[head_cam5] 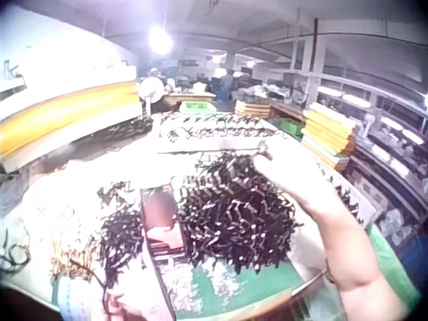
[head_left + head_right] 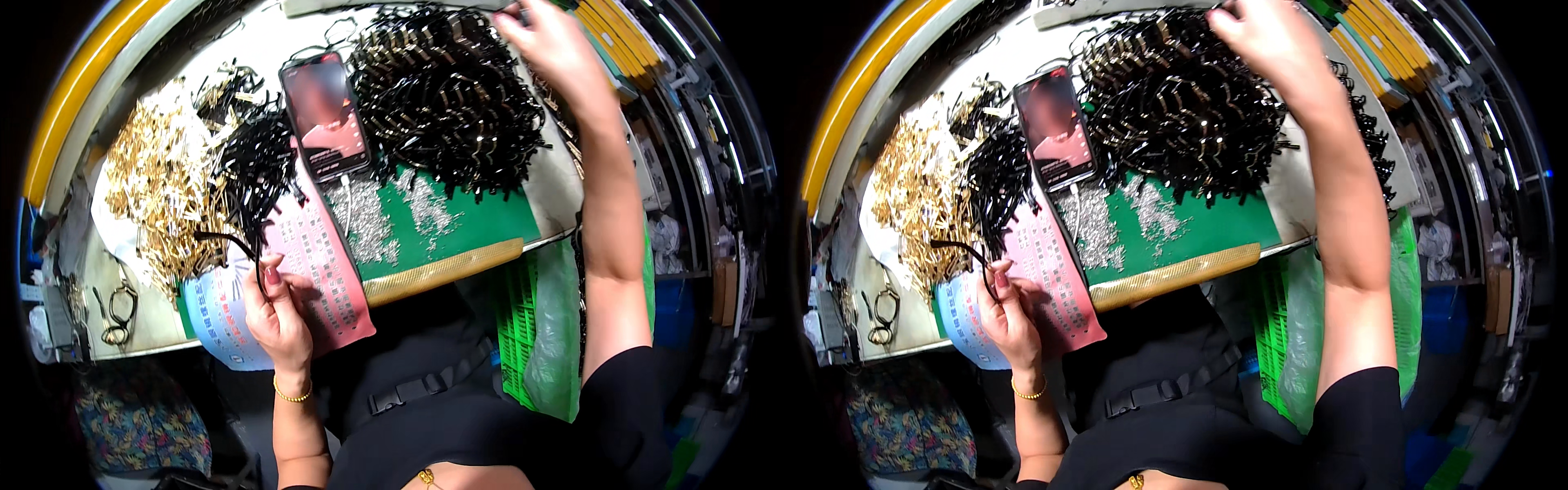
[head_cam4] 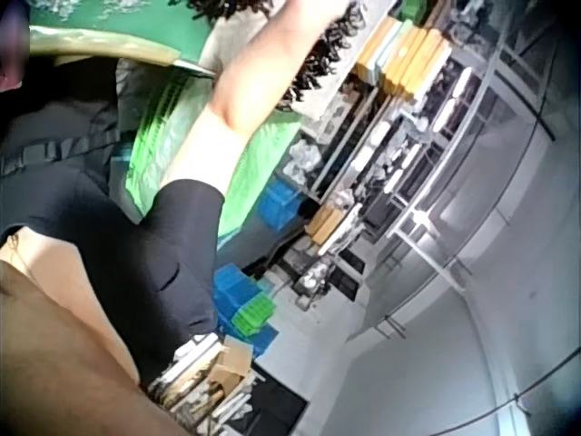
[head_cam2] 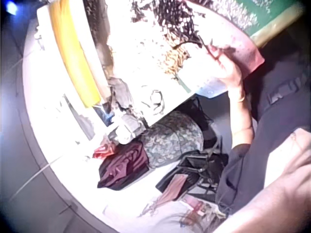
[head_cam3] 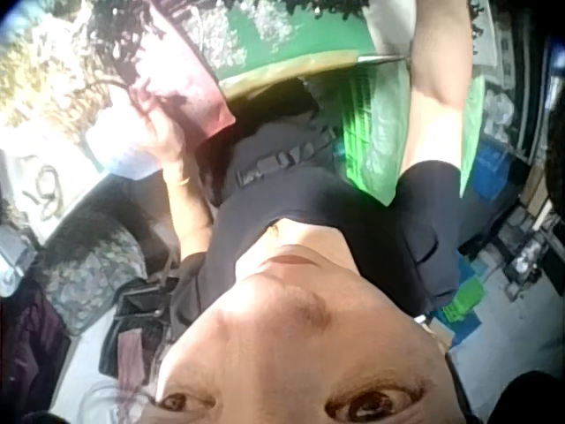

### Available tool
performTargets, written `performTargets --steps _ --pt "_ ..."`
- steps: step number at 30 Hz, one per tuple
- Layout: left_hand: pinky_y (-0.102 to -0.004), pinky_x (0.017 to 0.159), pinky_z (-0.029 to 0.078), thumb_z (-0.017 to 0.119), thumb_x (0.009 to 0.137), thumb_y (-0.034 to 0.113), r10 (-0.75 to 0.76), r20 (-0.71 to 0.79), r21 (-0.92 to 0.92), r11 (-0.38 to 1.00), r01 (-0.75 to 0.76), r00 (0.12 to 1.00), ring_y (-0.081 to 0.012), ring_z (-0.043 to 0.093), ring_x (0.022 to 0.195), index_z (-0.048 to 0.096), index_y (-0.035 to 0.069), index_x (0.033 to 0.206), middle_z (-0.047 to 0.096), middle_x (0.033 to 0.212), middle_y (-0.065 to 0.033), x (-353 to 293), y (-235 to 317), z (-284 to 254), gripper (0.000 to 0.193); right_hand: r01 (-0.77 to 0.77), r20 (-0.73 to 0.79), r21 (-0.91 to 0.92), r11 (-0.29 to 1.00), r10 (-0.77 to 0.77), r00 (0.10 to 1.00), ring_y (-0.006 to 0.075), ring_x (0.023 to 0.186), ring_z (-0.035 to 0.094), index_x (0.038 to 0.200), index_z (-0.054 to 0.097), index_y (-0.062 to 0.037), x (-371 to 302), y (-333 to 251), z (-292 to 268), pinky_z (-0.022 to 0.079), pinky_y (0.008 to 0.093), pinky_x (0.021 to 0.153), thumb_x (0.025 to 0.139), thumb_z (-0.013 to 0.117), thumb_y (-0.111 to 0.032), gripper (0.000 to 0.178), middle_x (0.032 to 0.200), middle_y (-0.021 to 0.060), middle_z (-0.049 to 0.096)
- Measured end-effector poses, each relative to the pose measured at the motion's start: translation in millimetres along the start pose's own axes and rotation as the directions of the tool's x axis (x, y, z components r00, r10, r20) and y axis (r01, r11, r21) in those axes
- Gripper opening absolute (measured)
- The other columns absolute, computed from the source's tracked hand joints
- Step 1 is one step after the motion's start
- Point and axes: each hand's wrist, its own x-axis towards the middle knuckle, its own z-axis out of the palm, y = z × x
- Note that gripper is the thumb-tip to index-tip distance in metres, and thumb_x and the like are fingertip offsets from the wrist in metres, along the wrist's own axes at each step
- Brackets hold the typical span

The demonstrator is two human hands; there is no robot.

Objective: The person assembles eyeglasses by attaching temple arms to the frame using a screwdriver and a metal file. They repeatedly pick up parts, align them, and tighten screws to complete the assembly.

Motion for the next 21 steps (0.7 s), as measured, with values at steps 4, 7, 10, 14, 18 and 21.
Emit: performTargets --steps 4,7,10,14,18,21 --pt "-0.0192 0.051 0.041 0.041 0.111 0.018 -0.023 -0.109 -0.275 0.962 -0.008 0.994 -0.0059 0.051 0.061 0.047 0.001 0.131 0.068 0.095 -0.0129 -3 1 -15 0.027 -0.284 0.209 0.360 0.888 0.220 0.953 0.0179 0.070 0.055 0.107 0.060 -0.0013 -29 -88 1 0.045 0.0306 0.064 0.095 0.066 -0.026 0.028 0.085 0.0085 0.061" --pt "-0.0238 0.063 0.049 0.037 0.111 0.017 0.134 -0.237 -0.235 0.953 -0.191 0.962 -0.0115 0.058 0.071 0.047 0.002 0.131 0.068 0.098 -0.0143 -9 13 2 0.027 -0.687 0.754 0.574 0.446 0.040 0.655 0.0072 0.058 0.054 0.121 0.060 -0.0033 -80 -123 38 0.044 0.0223 0.050 0.099 0.062 -0.022 0.029 0.086 0.0021 0.062" --pt "-0.0253 0.079 0.049 0.040 0.111 0.017 0.175 -0.090 -0.012 0.984 -0.177 0.980 -0.0122 0.060 0.085 0.051 0.000 0.129 0.065 0.098 -0.0104 -11 26 19 0.027 -0.905 0.939 0.342 0.253 -0.133 0.317 0.0062 0.059 0.054 0.129 0.054 -0.0078 -123 -137 85 0.044 0.0216 0.050 0.104 0.058 -0.025 0.031 0.086 0.0010 0.063" --pt "-0.0246 0.075 0.050 0.045 0.110 0.016 0.054 0.139 0.330 0.939 -0.098 0.989 -0.0104 0.061 0.081 0.057 -0.002 0.122 0.064 0.090 -0.0056 -12 14 -3 0.024 -0.766 0.914 0.403 0.501 -0.169 0.370 0.0218 0.063 0.063 0.122 0.049 -0.0042 -151 -124 87 0.052 0.0349 0.055 0.101 0.059 -0.026 0.032 0.083 0.0112 0.063" --pt "-0.0246 0.074 0.049 0.046 0.107 0.005 0.162 0.233 0.511 0.819 -0.262 0.959 -0.0095 0.059 0.078 0.060 -0.002 0.123 0.062 0.087 -0.0039 5 2 -12 0.022 -0.311 0.870 0.244 0.919 -0.066 0.488 0.0352 0.083 0.066 0.127 0.044 -0.0037 -161 -105 51 0.054 0.0446 0.065 0.097 0.060 -0.020 0.038 0.103 0.0191 0.059" --pt "-0.0391 0.084 0.045 0.054 0.093 -0.006 0.133 0.288 0.549 0.788 -0.277 0.948 -0.0301 0.060 0.089 0.061 -0.002 0.120 0.066 0.097 -0.0138 19 11 0 0.028 0.005 0.744 0.091 0.996 -0.071 0.665 0.0285 0.075 0.065 0.124 0.053 -0.0124 -166 -95 49 0.053 0.0387 0.057 0.095 0.061 -0.016 0.030 0.097 0.0133 0.051"
